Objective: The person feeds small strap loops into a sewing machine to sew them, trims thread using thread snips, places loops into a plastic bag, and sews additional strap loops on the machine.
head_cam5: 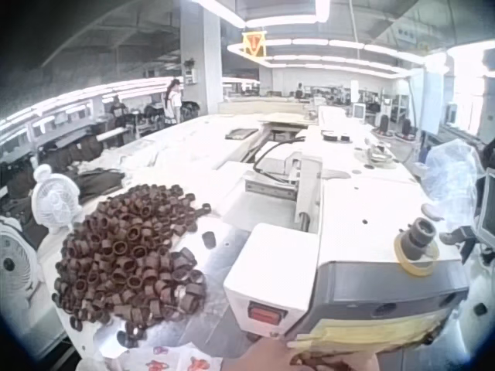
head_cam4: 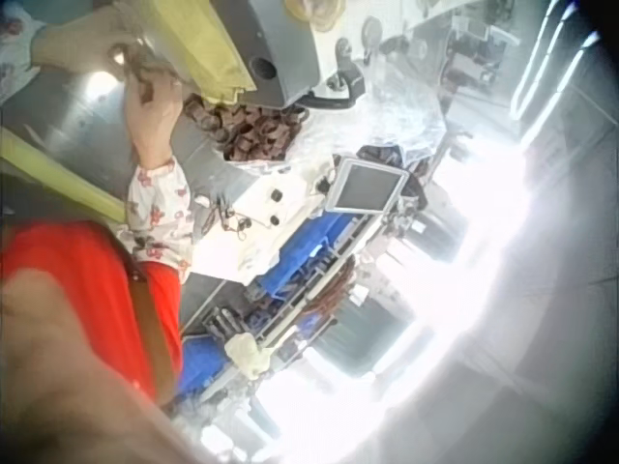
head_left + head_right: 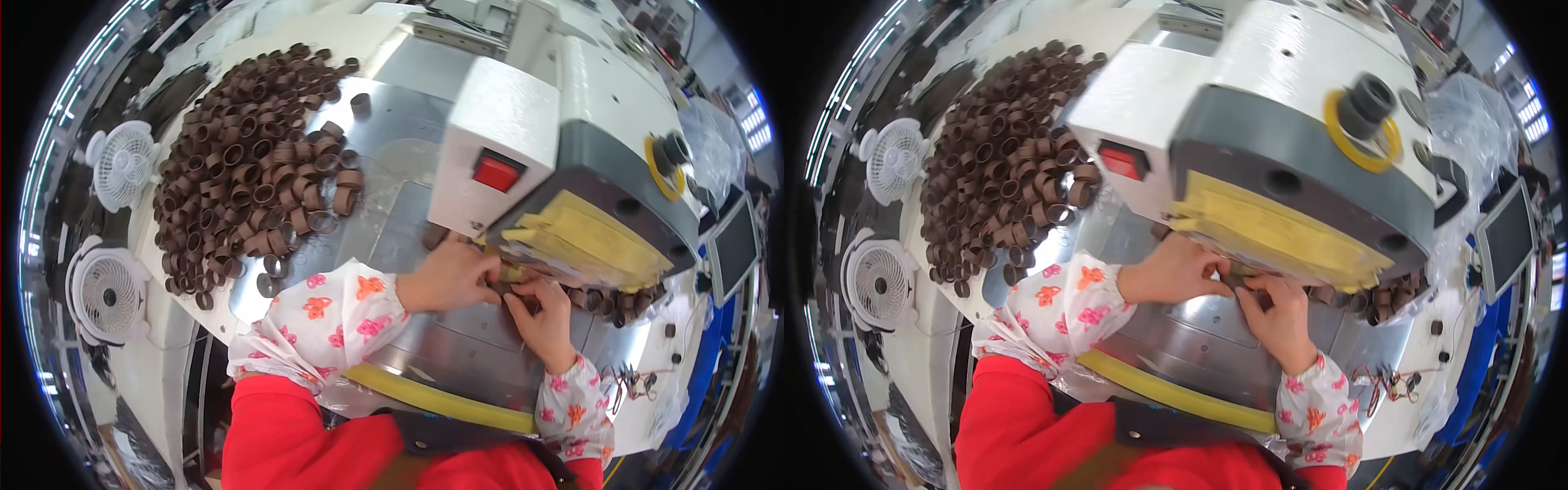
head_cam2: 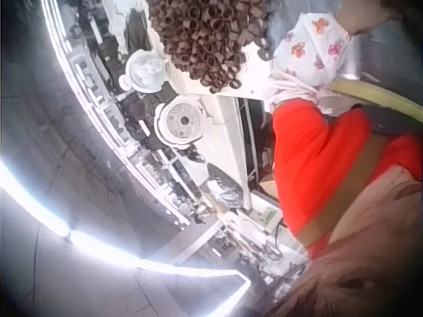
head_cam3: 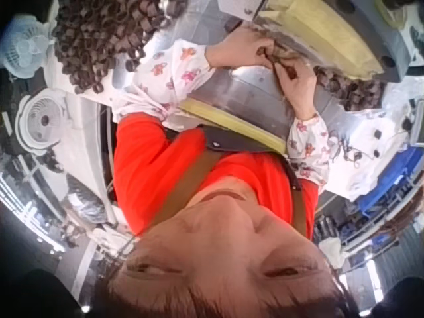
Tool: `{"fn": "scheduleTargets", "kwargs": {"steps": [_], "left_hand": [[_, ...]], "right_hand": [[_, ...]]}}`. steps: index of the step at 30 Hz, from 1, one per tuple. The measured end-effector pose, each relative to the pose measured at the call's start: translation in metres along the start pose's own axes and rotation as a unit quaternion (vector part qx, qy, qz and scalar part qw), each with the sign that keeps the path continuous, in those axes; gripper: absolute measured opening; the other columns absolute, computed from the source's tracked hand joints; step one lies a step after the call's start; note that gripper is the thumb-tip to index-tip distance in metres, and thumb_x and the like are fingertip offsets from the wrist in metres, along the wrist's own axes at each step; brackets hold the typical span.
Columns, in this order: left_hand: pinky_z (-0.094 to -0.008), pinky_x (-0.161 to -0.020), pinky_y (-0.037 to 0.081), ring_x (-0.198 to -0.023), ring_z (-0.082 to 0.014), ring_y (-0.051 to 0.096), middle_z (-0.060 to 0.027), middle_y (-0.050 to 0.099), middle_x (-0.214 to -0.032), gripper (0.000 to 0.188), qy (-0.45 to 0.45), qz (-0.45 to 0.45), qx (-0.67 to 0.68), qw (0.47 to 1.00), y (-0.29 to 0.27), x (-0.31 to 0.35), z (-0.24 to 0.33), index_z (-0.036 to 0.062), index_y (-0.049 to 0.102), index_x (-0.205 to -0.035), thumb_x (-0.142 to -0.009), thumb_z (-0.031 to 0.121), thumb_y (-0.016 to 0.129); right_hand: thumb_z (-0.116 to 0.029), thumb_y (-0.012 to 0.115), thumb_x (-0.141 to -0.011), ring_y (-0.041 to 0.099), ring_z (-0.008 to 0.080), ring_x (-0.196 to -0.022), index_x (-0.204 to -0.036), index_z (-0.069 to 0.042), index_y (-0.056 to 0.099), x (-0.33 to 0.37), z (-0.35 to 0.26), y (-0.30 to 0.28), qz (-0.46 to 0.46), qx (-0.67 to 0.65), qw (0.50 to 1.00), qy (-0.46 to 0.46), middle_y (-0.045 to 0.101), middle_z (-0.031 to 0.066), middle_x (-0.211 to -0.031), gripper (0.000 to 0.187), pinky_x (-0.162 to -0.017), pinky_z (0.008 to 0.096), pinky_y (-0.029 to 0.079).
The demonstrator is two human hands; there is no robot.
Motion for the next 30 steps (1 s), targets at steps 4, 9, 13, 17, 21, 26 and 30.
{"fn": "scheduleTargets", "kwargs": {"steps": [4,9,13,17,21,26,30], "left_hand": [[-0.0348,-0.058,0.045,-0.059,-0.0243,0.058,-0.0059,0.058,-0.063,0.022,0.047,0.016,-0.010,0.999,0.010,0.001,-0.001,0.0070,0.061,-0.072,-0.069,0.026,0.071],[-0.0370,-0.069,0.045,-0.069,-0.0265,0.060,-0.0066,0.062,-0.071,0.018,0.055,0.063,0.078,0.994,-0.007,0.000,0.004,0.0061,0.061,-0.076,-0.078,0.024,0.062],[-0.0371,-0.062,0.046,-0.072,-0.0280,0.061,-0.0075,0.063,-0.075,0.015,0.106,0.080,0.129,0.983,-0.007,-0.005,0.002,0.0063,0.064,-0.085,-0.080,0.020,0.059],[-0.0356,-0.061,0.047,-0.070,-0.0283,0.061,-0.0075,0.064,-0.079,0.014,0.072,0.037,0.008,0.997,-0.005,0.001,-0.018,0.0088,0.066,-0.092,-0.082,0.015,0.058],[-0.0350,-0.063,0.047,-0.072,-0.0273,0.061,-0.0093,0.064,-0.082,0.015,0.000,0.033,0.024,0.999,-0.010,-0.001,-0.014,0.0079,0.066,-0.094,-0.081,0.014,0.061],[-0.0348,-0.067,0.047,-0.079,-0.0261,0.061,-0.0105,0.064,-0.087,0.019,-0.055,0.017,0.049,0.997,-0.005,-0.002,-0.016,0.0058,0.065,-0.096,-0.078,0.010,0.064],[-0.0354,-0.072,0.046,-0.086,-0.0272,0.059,-0.0108,0.063,-0.094,0.023,0.037,0.116,-0.039,0.992,0.004,-0.006,-0.026,0.0049,0.062,-0.099,-0.078,0.010,0.063]], "right_hand": [[-0.006,0.068,-0.072,0.057,0.0146,-0.060,-0.089,0.001,0.063,0.000,-0.012,0.000,0.028,0.069,0.996,0.043,0.059,0.0088,-0.071,0.019,-0.053,0.0238,0.043],[-0.003,0.064,-0.075,0.056,0.0157,-0.057,-0.084,0.000,0.061,-0.008,0.006,0.012,-0.072,-0.118,0.976,0.169,0.059,0.0083,-0.068,0.009,-0.051,0.0259,0.042],[-0.001,0.061,-0.074,0.058,0.0241,-0.054,-0.085,0.000,0.060,-0.006,-0.016,0.013,-0.049,-0.120,0.992,0.000,0.061,0.0137,-0.073,0.011,-0.050,0.0335,0.045],[0.000,0.061,-0.072,0.059,0.0265,-0.057,-0.081,-0.001,0.059,-0.009,-0.030,0.004,-0.115,-0.121,0.986,-0.024,0.061,0.0132,-0.073,0.009,-0.052,0.0344,0.047],[-0.002,0.064,-0.071,0.060,0.0272,-0.061,-0.086,-0.001,0.061,-0.013,0.004,0.003,-0.109,-0.096,0.986,0.087,0.059,0.0121,-0.071,0.015,-0.054,0.0340,0.047],[0.001,0.063,-0.071,0.059,0.0295,-0.066,-0.092,0.000,0.062,-0.016,0.011,0.006,-0.004,-0.065,0.998,-0.003,0.058,0.0154,-0.084,0.021,-0.055,0.0346,0.047],[0.007,0.061,-0.068,0.058,0.0323,-0.068,-0.096,-0.002,0.062,-0.021,0.015,0.002,0.031,-0.041,0.998,-0.032,0.055,0.0171,-0.095,0.029,-0.056,0.0363,0.047]]}}
Point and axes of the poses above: each hand's wrist, its own x-axis away from the middle knuckle, its own y-axis out of the palm, z = x × y, the point moved 3 cm from there along -x, towards the middle knuckle
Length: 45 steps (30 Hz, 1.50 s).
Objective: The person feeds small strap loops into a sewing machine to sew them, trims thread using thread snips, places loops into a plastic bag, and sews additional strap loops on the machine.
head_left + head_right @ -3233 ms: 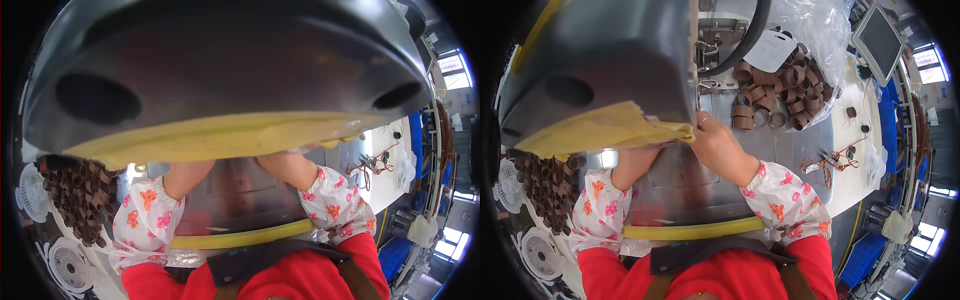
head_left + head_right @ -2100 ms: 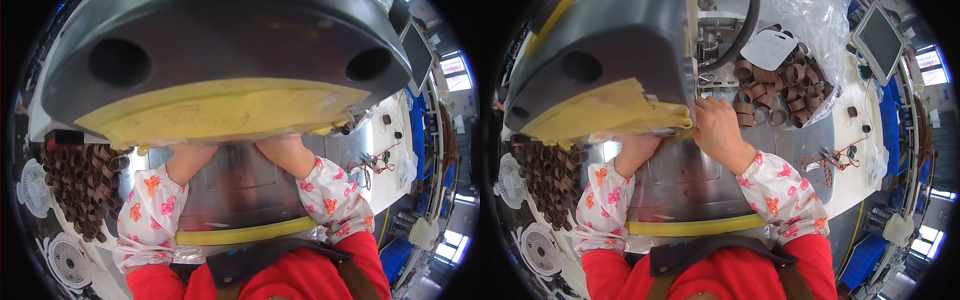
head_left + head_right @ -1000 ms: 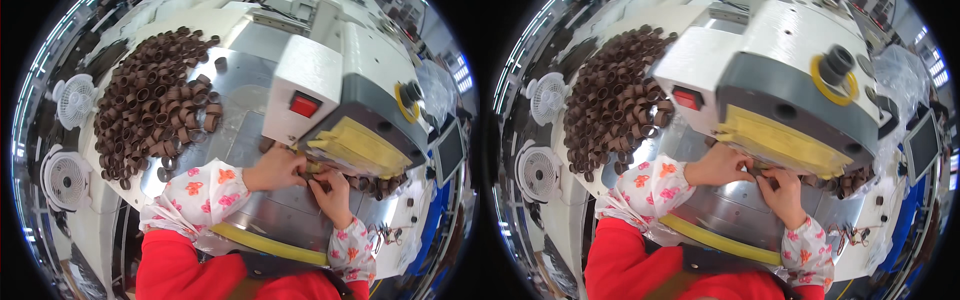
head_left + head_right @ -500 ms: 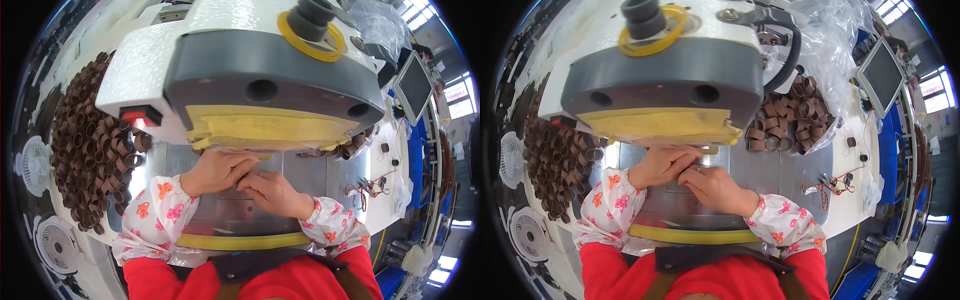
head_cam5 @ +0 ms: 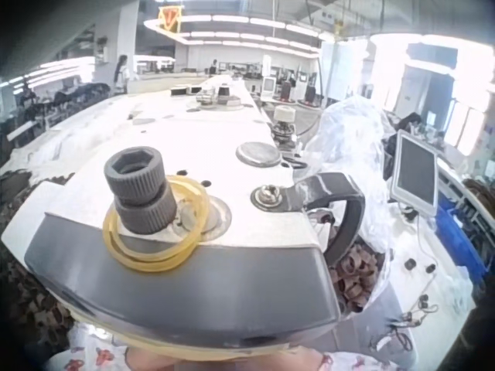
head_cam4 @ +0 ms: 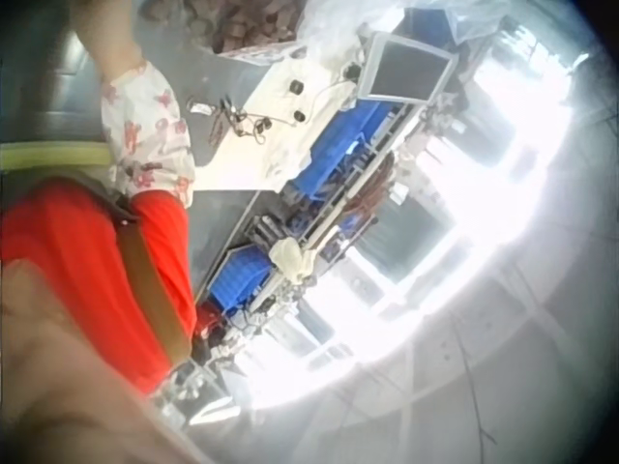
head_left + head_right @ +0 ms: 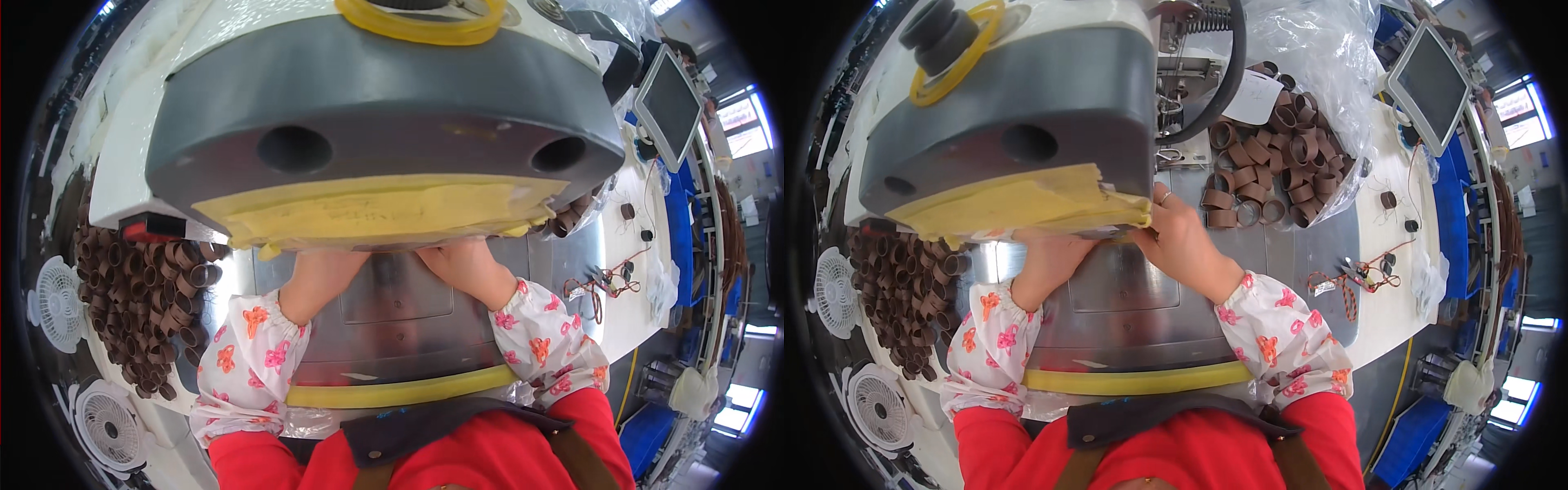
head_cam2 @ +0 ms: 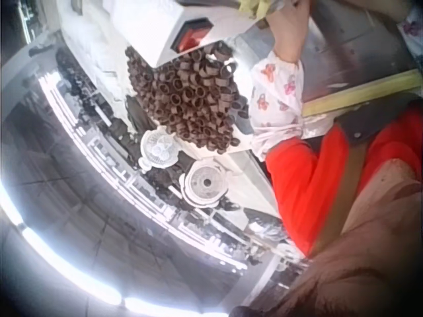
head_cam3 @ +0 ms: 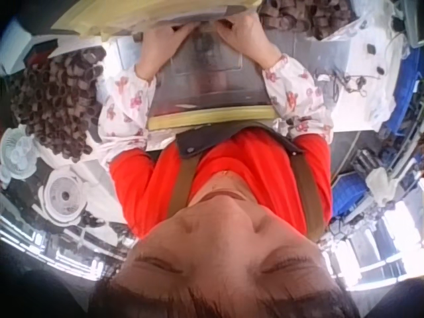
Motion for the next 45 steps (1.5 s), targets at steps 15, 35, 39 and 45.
{"fn": "scheduleTargets", "kwargs": {"steps": [15,35,39,45], "left_hand": [[-0.0346,-0.081,0.044,-0.091,-0.0263,0.057,-0.0095,0.061,-0.099,0.025,0.020,-0.026,-0.042,0.999,0.004,-0.001,-0.007,0.0041,0.061,-0.100,-0.075,0.003,0.059],[-0.0361,-0.080,0.043,-0.092,-0.0265,0.056,-0.0086,0.061,-0.099,0.025,0.035,-0.019,-0.121,0.992,0.003,-0.004,-0.008,0.0061,0.060,-0.101,-0.076,0.009,0.059],[-0.0391,-0.074,0.046,-0.088,-0.0296,0.058,-0.0106,0.063,-0.094,0.022,0.002,-0.003,-0.115,0.993,0.003,-0.005,-0.002,0.0056,0.063,-0.096,-0.075,0.009,0.057],[-0.0406,-0.075,0.045,-0.088,-0.0308,0.058,-0.0116,0.062,-0.093,0.022,0.021,0.003,-0.123,0.992,-0.001,-0.006,0.000,0.0055,0.062,-0.096,-0.074,0.008,0.057]], "right_hand": [[0.009,0.059,-0.066,0.056,0.0364,-0.069,-0.094,0.001,0.058,-0.003,0.010,0.008,0.012,0.100,0.993,-0.062,0.053,0.0189,-0.088,0.029,-0.058,0.0385,0.048],[-0.007,0.065,-0.055,0.052,0.0255,-0.075,-0.073,-0.003,0.057,-0.005,0.012,0.011,0.010,0.229,0.972,-0.060,0.054,0.0087,-0.074,0.020,-0.062,0.0358,0.037],[-0.008,0.064,-0.056,0.051,0.0259,-0.075,-0.070,-0.002,0.056,-0.008,0.011,0.009,-0.001,0.210,0.978,-0.017,0.054,0.0090,-0.074,0.018,-0.063,0.0359,0.037],[-0.008,0.064,-0.056,0.051,0.0262,-0.075,-0.073,-0.001,0.055,-0.008,0.003,0.014,0.014,0.290,0.951,-0.105,0.054,0.0096,-0.075,0.020,-0.063,0.0360,0.036]]}}
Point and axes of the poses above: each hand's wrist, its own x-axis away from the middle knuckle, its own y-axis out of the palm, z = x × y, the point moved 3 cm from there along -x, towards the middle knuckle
